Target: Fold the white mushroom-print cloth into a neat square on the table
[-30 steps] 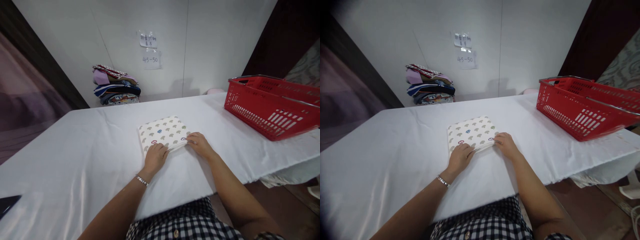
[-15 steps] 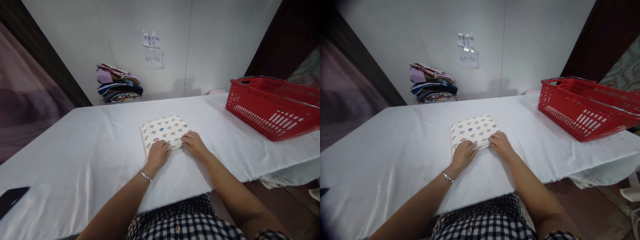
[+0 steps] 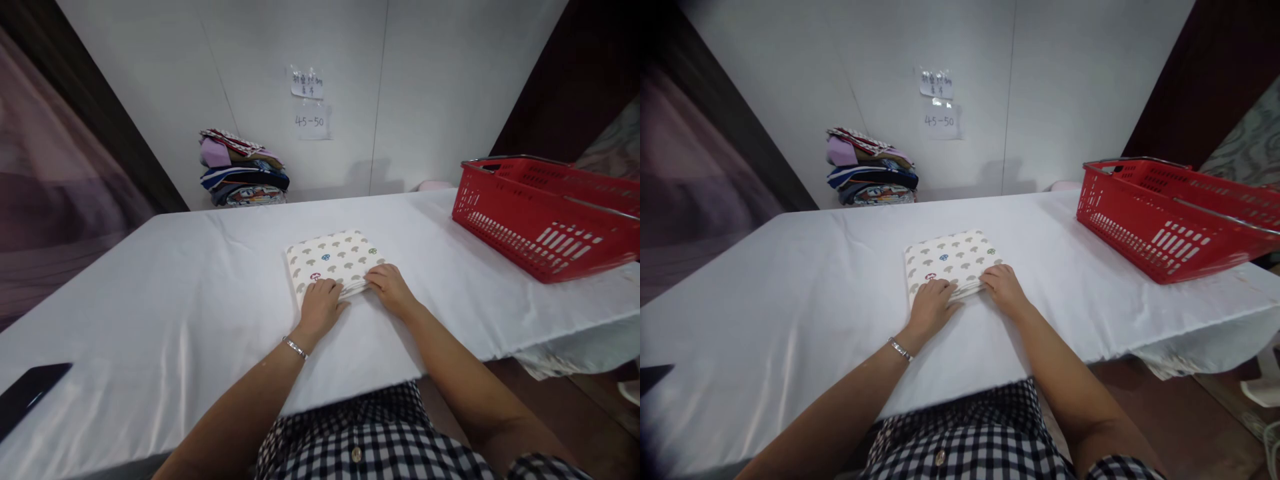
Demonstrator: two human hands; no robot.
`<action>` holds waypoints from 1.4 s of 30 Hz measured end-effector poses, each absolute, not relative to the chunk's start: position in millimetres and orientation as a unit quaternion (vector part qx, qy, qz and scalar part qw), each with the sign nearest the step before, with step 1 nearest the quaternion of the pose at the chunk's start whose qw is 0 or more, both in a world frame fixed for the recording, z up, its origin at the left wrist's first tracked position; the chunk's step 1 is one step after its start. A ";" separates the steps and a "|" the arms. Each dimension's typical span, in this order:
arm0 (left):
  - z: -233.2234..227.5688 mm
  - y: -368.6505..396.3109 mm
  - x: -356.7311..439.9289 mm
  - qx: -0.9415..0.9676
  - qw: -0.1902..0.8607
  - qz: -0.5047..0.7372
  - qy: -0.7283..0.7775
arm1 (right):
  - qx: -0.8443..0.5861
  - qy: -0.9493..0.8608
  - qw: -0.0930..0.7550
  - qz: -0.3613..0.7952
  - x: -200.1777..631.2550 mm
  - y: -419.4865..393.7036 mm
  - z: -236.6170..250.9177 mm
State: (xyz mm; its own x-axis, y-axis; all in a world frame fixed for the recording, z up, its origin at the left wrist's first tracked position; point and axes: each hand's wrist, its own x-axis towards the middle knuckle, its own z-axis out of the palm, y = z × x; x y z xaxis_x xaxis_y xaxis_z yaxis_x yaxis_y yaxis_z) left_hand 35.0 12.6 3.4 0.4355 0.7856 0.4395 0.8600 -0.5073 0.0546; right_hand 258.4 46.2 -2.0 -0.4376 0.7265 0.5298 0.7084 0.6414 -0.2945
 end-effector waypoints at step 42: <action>2.3 19.8 31.4 -0.842 0.145 -0.197 -0.481 | -0.417 -0.853 0.312 -0.024 250.8 55.6 -14.3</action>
State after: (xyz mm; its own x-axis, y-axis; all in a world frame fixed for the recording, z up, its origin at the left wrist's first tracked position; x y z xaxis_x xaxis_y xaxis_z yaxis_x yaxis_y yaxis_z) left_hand 31.4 19.8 2.3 0.4600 0.7523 0.4717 0.8666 -0.4961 -0.0539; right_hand 250.8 55.6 -14.3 -0.4577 0.6969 0.5521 0.7272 0.6507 -0.2184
